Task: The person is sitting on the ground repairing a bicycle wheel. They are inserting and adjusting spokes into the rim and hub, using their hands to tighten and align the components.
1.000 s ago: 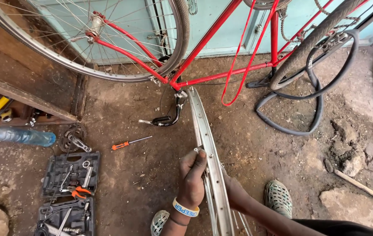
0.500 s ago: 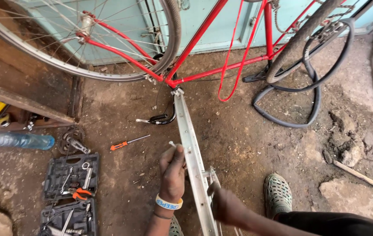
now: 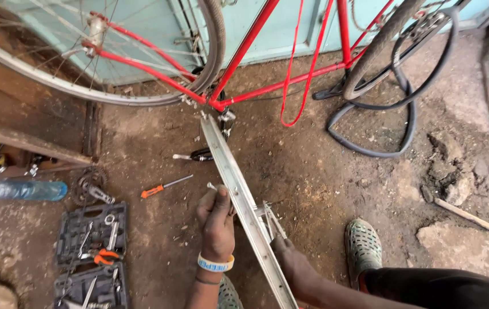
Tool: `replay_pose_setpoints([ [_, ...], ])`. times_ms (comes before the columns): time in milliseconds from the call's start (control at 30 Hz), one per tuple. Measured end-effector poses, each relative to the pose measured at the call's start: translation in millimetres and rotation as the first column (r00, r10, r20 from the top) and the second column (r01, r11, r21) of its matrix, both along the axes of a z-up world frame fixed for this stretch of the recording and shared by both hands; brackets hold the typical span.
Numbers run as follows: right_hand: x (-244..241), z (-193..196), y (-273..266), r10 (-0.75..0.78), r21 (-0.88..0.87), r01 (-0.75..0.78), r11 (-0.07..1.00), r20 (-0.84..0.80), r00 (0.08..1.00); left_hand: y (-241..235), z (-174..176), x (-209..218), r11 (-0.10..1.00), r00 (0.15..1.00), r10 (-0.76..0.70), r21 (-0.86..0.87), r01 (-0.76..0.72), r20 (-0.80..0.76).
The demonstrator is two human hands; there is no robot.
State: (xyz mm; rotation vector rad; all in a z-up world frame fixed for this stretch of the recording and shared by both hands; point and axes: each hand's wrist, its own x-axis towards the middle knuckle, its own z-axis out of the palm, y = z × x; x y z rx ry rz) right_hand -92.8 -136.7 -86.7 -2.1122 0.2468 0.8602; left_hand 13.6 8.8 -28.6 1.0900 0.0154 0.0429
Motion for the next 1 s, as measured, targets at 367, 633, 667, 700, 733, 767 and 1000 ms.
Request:
replay_pose_setpoints([
  [367,8.3,4.1,6.0,-0.043,0.093,0.025,0.995,0.199,0.979,3.9,-6.8,2.2,0.96,0.98,0.12,0.234,-0.155,0.157],
  [633,20.2,-31.3,5.9,-0.157,0.329,0.258,0.908,-0.302,0.94,6.0,5.1,4.5,0.952,0.987,0.065,0.287,-0.106,0.149],
  [667,19.4,-26.8,9.4,-0.128,0.321,0.22,0.921,-0.286,0.95,7.9,2.1,4.8,0.947,0.985,0.096,0.29,-0.136,0.146],
  [700,20.7,-29.9,11.4,-0.129,0.322,0.223,0.92,-0.29,0.948,8.7,0.7,3.6,0.947,0.985,0.094,0.293,-0.133,0.143],
  [733,22.0,-33.0,13.5,-0.178,0.352,0.264,0.898,-0.258,0.949,9.6,-0.6,2.4,0.955,0.988,0.093,0.27,-0.123,0.12],
  [767,24.9,-36.1,15.3,-0.229,0.383,0.302,0.873,-0.224,0.947,10.2,-1.7,2.6,0.962,0.991,0.091,0.247,-0.114,0.101],
  [1000,52.0,-24.4,8.7,-0.56,0.543,0.624,0.563,-0.304,0.77,6.8,14.7,-2.4,0.946,0.993,-0.01,0.322,-0.029,0.119],
])
